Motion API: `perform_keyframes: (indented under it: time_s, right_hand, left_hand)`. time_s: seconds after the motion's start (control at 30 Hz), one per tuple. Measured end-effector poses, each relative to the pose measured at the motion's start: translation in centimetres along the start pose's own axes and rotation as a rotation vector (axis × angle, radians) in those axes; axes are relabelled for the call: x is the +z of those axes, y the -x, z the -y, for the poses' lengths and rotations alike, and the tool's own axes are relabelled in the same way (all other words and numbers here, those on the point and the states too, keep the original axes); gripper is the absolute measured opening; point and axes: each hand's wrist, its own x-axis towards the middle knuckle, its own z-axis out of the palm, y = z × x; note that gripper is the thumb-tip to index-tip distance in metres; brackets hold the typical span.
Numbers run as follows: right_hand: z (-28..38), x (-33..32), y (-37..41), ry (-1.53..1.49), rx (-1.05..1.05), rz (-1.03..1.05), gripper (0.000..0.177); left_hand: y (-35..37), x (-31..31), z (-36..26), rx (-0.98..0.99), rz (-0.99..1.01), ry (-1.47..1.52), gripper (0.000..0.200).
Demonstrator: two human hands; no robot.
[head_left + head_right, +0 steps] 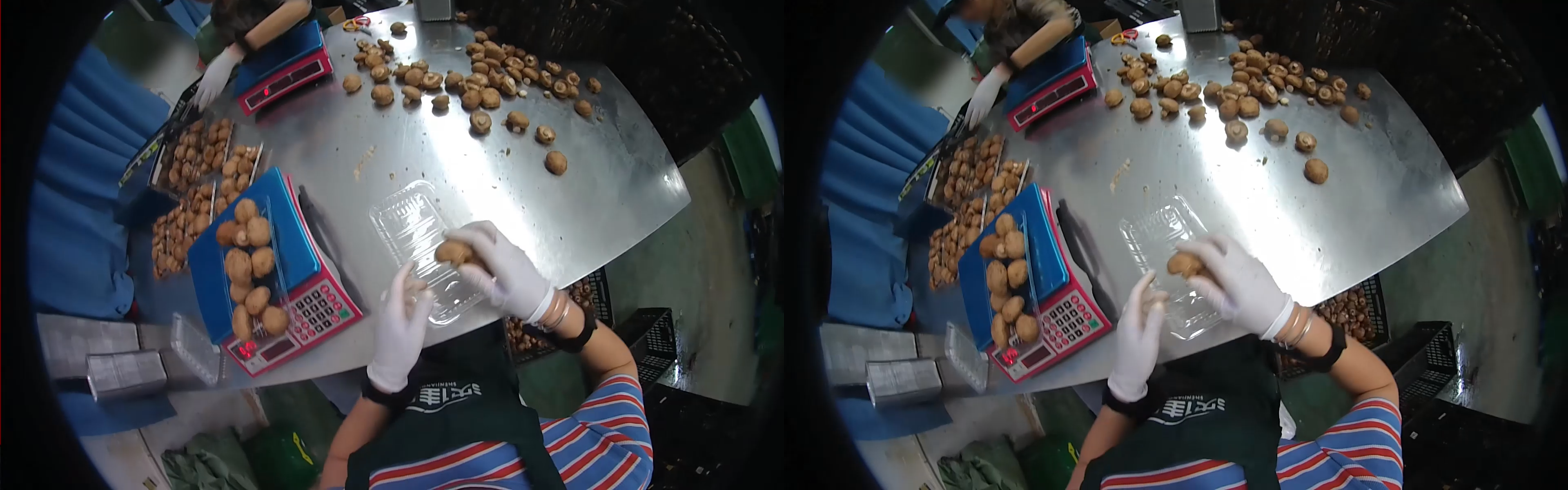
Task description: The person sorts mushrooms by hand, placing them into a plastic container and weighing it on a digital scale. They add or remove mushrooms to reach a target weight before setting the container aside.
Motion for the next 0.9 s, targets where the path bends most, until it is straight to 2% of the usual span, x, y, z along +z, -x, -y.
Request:
perform_keyframes:
  time_s: [0.03, 0.07, 0.13, 0.2, 0.27, 0.33, 0.37, 0.4, 0.47, 0.53, 0.6, 0.63, 0.67, 0.7, 0.73, 0.8, 0.87, 0.9]
  right_hand:
    - [0.1, 1.2, 0.8, 0.040, -0.038, -0.008, 0.046]
    - [0.0, 2.1, 1.3, 0.047, -0.072, 0.012, 0.046]
    - [-0.4, 3.5, 2.2, 0.020, -0.071, 0.036, 0.048]
    - [-0.4, 4.5, 3.0, 0.004, -0.084, 0.021, 0.049]
    - [-0.2, 4.8, 3.6, -0.018, -0.096, 0.013, 0.050]
    - [-0.1, 4.5, 4.2, -0.428, 0.111, -0.047, 0.050]
    - [-0.5, 5.0, 4.8, -0.710, 0.290, -0.097, 0.047]
    - [-1.1, 5.0, 5.1, -0.731, 0.247, -0.207, 0.045]
    - [-1.9, 3.5, 6.3, -1.049, 0.556, -0.236, 0.048]
    - [-4.5, 4.0, 7.4, -1.159, 0.573, -0.237, 0.049]
    - [-4.6, 4.2, 7.5, -1.248, 0.553, -0.338, 0.046]
    - [-4.1, 3.9, 7.4, -1.201, 0.549, -0.318, 0.040]
    - [-3.5, 3.8, 7.2, -1.199, 0.553, -0.325, 0.040]
    - [-3.0, 3.6, 7.0, -1.046, 0.420, -0.253, 0.042]
    - [-2.8, 3.4, 6.8, -0.891, 0.289, -0.179, 0.048]
    - [-2.9, 3.0, 5.8, -0.790, 0.242, -0.102, 0.055]
    - [-2.7, 3.5, 4.4, -0.739, 0.229, 0.044, 0.053]
    - [-3.1, 4.1, 3.7, -0.635, 0.194, 0.015, 0.054]
  left_hand:
    - [-0.2, 0.1, 0.5, 0.097, 0.057, -0.146, 0.048]
    - [0.0, 0.1, 0.6, 0.086, 0.056, -0.146, 0.048]
    - [0.3, 0.1, 0.6, -0.162, 0.178, 0.280, 0.051]
    - [0.9, 0.6, 0.2, -0.159, 0.194, 0.322, 0.053]
    - [1.2, 1.5, 0.0, -0.064, 0.116, 0.461, 0.050]
    - [1.3, 1.2, 0.1, -0.119, 0.156, 0.552, 0.054]
    - [1.3, 1.0, 0.1, -0.169, 0.195, 0.645, 0.057]
    - [1.4, 0.8, 0.2, -0.170, 0.196, 0.644, 0.057]
    - [1.5, 0.4, 0.5, -0.352, 0.238, 1.106, 0.057]
    - [1.5, 0.2, 0.7, -0.393, 0.253, 1.193, 0.057]
    - [1.6, 0.1, 0.9, -0.477, 0.285, 1.364, 0.056]
    - [1.5, 0.3, 1.1, -0.481, 0.291, 1.365, 0.056]
    - [1.5, 0.6, 1.4, -0.442, 0.238, 1.242, 0.055]
    - [1.5, 0.9, 1.8, -0.400, 0.187, 1.119, 0.054]
    - [1.5, 1.4, 1.9, -0.401, 0.194, 1.121, 0.054]
    - [1.7, 2.3, 2.3, -0.215, -0.112, 0.602, 0.052]
    - [2.3, 2.5, 3.5, -0.219, -0.183, 0.651, 0.051]
    - [2.7, 2.6, 3.9, -0.231, -0.258, 0.698, 0.050]
